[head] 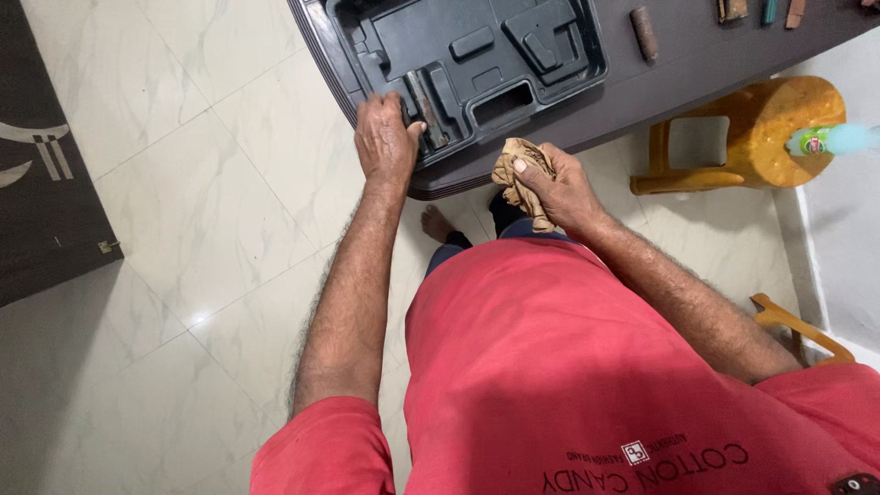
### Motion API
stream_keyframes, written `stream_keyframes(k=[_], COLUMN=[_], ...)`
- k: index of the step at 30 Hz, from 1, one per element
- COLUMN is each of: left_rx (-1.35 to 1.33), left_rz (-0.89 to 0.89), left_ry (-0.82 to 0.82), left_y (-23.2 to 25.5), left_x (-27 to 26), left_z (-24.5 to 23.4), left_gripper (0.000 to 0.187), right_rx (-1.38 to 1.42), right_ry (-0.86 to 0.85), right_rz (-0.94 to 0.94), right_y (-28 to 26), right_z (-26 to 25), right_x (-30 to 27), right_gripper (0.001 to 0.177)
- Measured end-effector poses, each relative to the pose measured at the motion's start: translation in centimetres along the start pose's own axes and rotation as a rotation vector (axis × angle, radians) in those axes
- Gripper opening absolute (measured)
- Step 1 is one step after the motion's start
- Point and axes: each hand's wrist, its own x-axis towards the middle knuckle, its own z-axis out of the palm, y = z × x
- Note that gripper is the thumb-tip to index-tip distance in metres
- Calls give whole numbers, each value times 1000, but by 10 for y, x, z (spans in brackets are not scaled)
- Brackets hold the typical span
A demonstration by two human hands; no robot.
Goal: The person opens a toolbox, picks up metal tools from a table, wipes them with a cloth, and places them into the toolbox. The person repeats this process for several tools, including a wrench.
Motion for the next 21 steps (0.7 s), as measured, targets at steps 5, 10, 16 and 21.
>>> stream_keyframes(k=[5, 10, 16, 21], left_rx=[260, 198, 49, -185], left_rz=[84, 99, 18, -26], left_ry=[-54, -161, -162, -126], left_y=[-15, -30, -30, -43], left_x=[7, -1, -5, -12], left_z=[-6, -15, -17, -21], left_gripper=[70, 99, 106, 79], right_rx=[31, 10, 21, 53], right_ry=[-7, 1, 5, 14], right_rz=[-7, -11, -4, -1], right_y=[4, 4, 3, 2], right_z=[-2, -4, -6, -8], right_x=[-2, 1, 3, 3], right_gripper=[28, 29, 29, 29])
